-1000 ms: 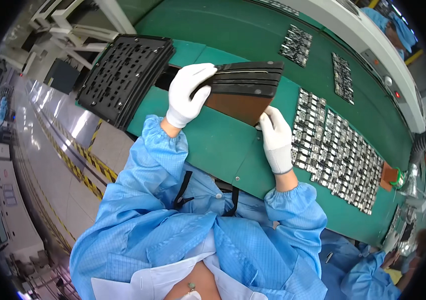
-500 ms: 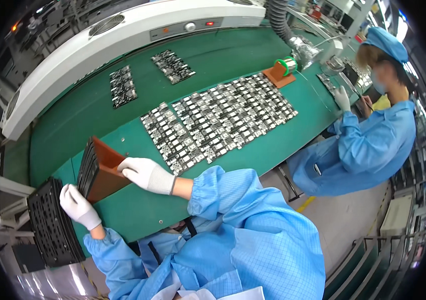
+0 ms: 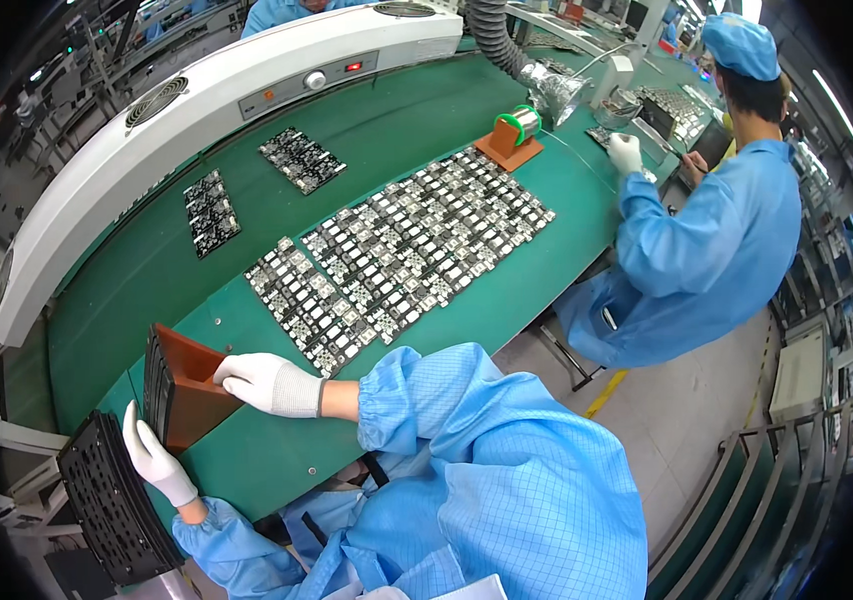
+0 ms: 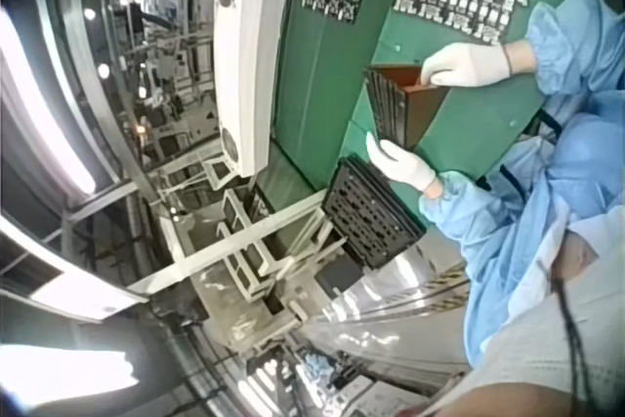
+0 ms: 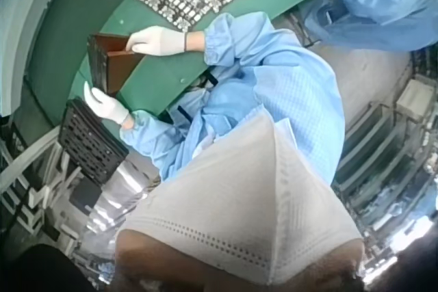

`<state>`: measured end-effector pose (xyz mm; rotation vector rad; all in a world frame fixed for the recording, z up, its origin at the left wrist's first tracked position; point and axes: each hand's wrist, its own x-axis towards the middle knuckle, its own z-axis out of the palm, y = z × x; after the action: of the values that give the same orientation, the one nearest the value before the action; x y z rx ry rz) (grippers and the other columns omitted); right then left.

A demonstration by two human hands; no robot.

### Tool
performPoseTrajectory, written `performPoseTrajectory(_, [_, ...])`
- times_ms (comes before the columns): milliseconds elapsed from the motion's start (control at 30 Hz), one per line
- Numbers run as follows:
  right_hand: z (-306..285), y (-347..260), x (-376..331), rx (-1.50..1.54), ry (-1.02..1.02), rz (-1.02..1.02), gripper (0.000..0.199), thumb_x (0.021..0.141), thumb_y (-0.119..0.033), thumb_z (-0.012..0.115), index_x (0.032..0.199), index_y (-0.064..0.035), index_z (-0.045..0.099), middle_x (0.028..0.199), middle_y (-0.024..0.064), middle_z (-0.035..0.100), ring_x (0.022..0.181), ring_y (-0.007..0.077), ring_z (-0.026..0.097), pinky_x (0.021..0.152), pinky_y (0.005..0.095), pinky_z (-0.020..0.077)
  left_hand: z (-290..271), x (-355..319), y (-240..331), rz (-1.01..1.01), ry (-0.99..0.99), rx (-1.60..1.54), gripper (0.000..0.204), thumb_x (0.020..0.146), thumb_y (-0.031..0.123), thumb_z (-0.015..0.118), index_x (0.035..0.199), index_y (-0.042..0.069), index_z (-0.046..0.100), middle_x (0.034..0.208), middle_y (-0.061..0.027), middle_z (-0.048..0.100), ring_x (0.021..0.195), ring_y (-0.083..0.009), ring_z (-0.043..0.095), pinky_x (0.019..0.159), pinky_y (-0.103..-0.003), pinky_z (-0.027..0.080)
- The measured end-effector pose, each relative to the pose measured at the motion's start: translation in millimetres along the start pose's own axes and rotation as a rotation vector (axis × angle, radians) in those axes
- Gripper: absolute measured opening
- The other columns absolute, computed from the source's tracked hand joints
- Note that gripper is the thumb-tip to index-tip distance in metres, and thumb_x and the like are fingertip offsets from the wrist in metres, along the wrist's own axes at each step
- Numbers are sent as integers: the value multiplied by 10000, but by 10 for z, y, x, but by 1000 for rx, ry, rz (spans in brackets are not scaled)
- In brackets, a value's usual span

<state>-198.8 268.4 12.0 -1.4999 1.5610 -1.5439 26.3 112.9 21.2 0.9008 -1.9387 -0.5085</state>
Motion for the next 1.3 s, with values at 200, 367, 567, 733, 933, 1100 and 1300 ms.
performPoseTrajectory(200, [12, 19, 2, -1, 12, -2, 250, 991, -189, 502, 1107, -21, 646, 997, 159, 690, 950, 319, 669, 869, 401, 528, 6, 21, 37, 21, -154, -127, 394, 1064, 126, 392, 1373, -67, 542, 1374, -182, 595, 1254, -280, 569, 1092, -370, 410])
performPoseTrajectory(367, [19, 27, 4, 11, 11, -5, 253, 994, -194, 496, 1098, -20, 647, 996, 156, 680, 943, 317, 663, 864, 400, 524, 8, 33, -84, 6, -147, -113, 388, 1071, 145, 411, 1361, -69, 554, 1354, -173, 613, 1230, -256, 584, 1074, -355, 425])
performPoseTrajectory(567, [19, 24, -5, -8, 13, -14, 247, 998, -190, 491, 1096, -23, 643, 990, 154, 674, 940, 318, 660, 862, 402, 521, -12, 64, -270, -81, -150, -125, 373, 1068, 162, 456, 1344, -54, 583, 1308, -148, 649, 1179, -212, 609, 1038, -331, 451])
performPoseTrajectory(733, [16, 34, -1, -13, -4, -39, 242, 1001, -184, 488, 1100, -20, 637, 992, 153, 669, 943, 322, 658, 867, 403, 519, -20, 81, -419, -111, -152, -105, 365, 1062, 161, 469, 1334, -46, 597, 1298, -140, 656, 1164, -206, 616, 1032, -329, 456])
performPoseTrajectory(933, [18, 35, 0, -26, 14, -74, 240, 1003, -178, 486, 1100, -17, 634, 997, 154, 668, 945, 324, 657, 870, 402, 519, -12, 77, -465, -124, -145, -110, 362, 1047, 150, 475, 1329, -36, 605, 1286, -160, 663, 1154, -239, 631, 1017, -349, 470])
performPoseTrajectory(1100, [12, 22, -6, -13, -7, -23, 243, 1004, -180, 484, 1109, -19, 633, 995, 151, 673, 944, 320, 659, 867, 401, 520, -8, 84, -461, -128, -150, -115, 369, 1066, 186, 475, 1319, -50, 604, 1275, -141, 666, 1136, -203, 627, 1017, -325, 467])
performPoseTrajectory(1300, [9, 0, -7, -1, -6, -16, 251, 1005, -190, 479, 1110, -20, 631, 994, 152, 677, 939, 317, 660, 861, 400, 521, -10, 91, -463, -126, -152, -92, 366, 1066, 190, 475, 1312, -44, 611, 1251, -139, 678, 1111, -202, 639, 998, -327, 481])
